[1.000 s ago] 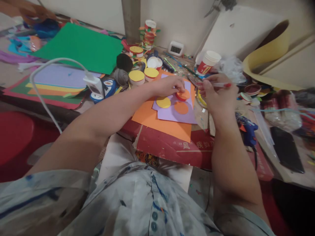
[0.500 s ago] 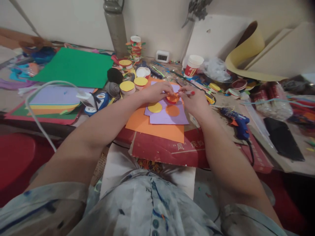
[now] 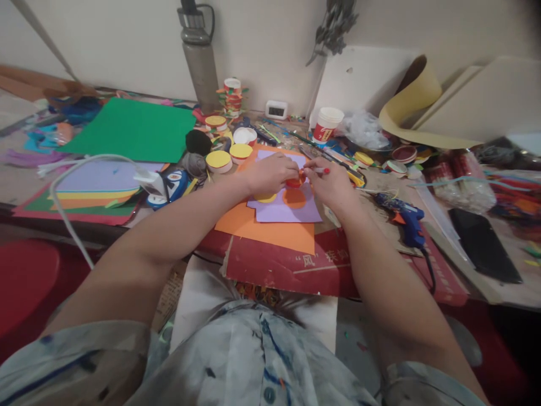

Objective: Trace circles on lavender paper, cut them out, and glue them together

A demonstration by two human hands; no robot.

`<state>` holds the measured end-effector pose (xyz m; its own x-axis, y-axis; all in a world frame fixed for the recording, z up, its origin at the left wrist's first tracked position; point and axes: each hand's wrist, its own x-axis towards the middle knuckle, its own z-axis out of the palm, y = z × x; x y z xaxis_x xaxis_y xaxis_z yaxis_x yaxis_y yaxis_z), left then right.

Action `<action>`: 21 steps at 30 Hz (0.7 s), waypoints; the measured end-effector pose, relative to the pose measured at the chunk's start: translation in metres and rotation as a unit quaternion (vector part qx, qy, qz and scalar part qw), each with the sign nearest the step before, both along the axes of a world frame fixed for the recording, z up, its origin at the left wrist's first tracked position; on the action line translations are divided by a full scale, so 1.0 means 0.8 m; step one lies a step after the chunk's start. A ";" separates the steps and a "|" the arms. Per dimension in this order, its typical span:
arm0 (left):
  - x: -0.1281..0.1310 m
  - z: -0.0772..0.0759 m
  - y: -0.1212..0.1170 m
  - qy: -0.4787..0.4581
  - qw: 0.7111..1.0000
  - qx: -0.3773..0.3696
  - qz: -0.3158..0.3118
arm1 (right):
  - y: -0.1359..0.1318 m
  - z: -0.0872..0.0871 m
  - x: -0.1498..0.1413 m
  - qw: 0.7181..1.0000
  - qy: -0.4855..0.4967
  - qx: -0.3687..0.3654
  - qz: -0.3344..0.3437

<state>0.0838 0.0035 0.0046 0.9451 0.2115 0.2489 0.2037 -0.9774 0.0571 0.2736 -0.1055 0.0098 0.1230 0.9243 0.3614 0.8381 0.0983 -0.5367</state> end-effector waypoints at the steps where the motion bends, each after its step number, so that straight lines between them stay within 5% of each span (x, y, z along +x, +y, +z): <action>1: 0.000 -0.001 -0.001 0.003 1.000 0.000 0.001 | 0.001 0.000 0.000 1.000 0.009 -0.001 -0.006; 9: -0.003 -0.001 -0.020 0.012 0.999 -0.009 0.050 | 0.011 0.012 0.014 0.993 0.112 0.026 -0.039; 16: -0.006 -0.001 -0.032 0.018 0.997 0.014 0.070 | 0.042 0.043 0.023 0.999 -0.001 0.013 -0.048; 21: -0.009 -0.015 -0.030 -0.025 0.998 0.012 0.057 | 0.067 0.039 0.025 0.999 -0.032 -0.007 -0.024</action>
